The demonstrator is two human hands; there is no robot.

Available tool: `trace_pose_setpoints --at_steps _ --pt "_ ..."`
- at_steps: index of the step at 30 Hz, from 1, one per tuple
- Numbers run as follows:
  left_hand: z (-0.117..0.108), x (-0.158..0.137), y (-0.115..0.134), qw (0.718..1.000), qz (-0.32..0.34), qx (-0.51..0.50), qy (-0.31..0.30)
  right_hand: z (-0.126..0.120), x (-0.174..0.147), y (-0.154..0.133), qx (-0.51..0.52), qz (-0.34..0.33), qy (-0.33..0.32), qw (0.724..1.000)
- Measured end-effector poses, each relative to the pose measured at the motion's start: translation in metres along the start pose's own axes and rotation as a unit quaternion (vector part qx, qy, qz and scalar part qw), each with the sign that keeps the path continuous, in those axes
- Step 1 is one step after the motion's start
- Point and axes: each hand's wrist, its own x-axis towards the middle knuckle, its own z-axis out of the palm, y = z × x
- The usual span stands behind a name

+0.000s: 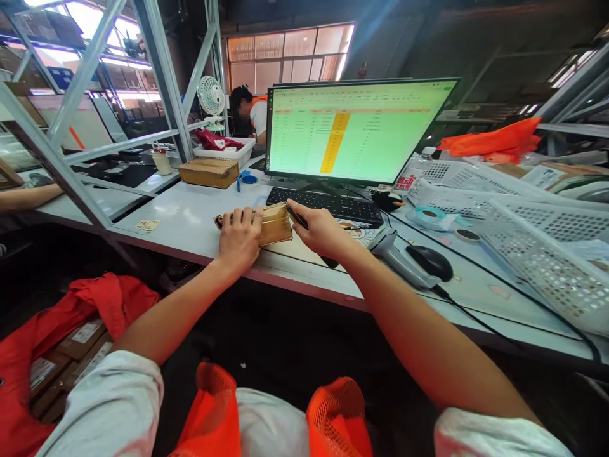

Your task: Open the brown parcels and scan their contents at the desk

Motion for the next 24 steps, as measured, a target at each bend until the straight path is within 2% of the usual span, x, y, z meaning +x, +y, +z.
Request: trace_pose_setpoints --at_steps 3,7,11,14,15,17,19,20,22,24 --pt "0.002 0.000 -0.001 1.000 -0.002 -0.008 0.006 0.003 -0.001 -0.010 -0.041 0.011 -0.012 0.999" --pt "0.006 0.000 -0.003 0.999 -0.039 -0.018 0.014 0.020 -0.018 -0.020 -0.060 0.020 -0.018 0.998" --pt "0.007 -0.001 -0.009 0.998 -0.039 -0.039 0.018 0.032 -0.042 -0.014 -0.066 0.033 -0.049 0.996" --pt "0.005 -0.001 -0.029 0.987 -0.104 -0.101 0.063 0.025 -0.061 -0.001 -0.018 0.013 -0.093 0.995" --pt "0.005 -0.002 -0.038 0.978 -0.129 -0.136 0.087 0.020 -0.069 0.001 0.010 0.005 -0.086 0.996" --pt "0.008 -0.006 -0.054 0.955 -0.150 -0.222 0.128 0.003 -0.087 -0.003 0.086 -0.010 -0.034 0.996" --pt "0.016 -0.014 -0.061 0.929 -0.135 -0.310 0.150 -0.019 -0.108 -0.016 0.198 -0.026 0.000 0.980" --pt "0.021 -0.020 -0.061 0.916 -0.125 -0.348 0.156 -0.030 -0.120 -0.025 0.267 -0.038 -0.010 0.963" --pt "0.034 -0.031 -0.053 0.890 -0.113 -0.408 0.169 -0.050 -0.140 -0.045 0.393 -0.069 -0.065 0.915" --pt "0.049 -0.040 -0.042 0.868 -0.107 -0.452 0.177 -0.066 -0.155 -0.062 0.455 -0.116 -0.119 0.875"
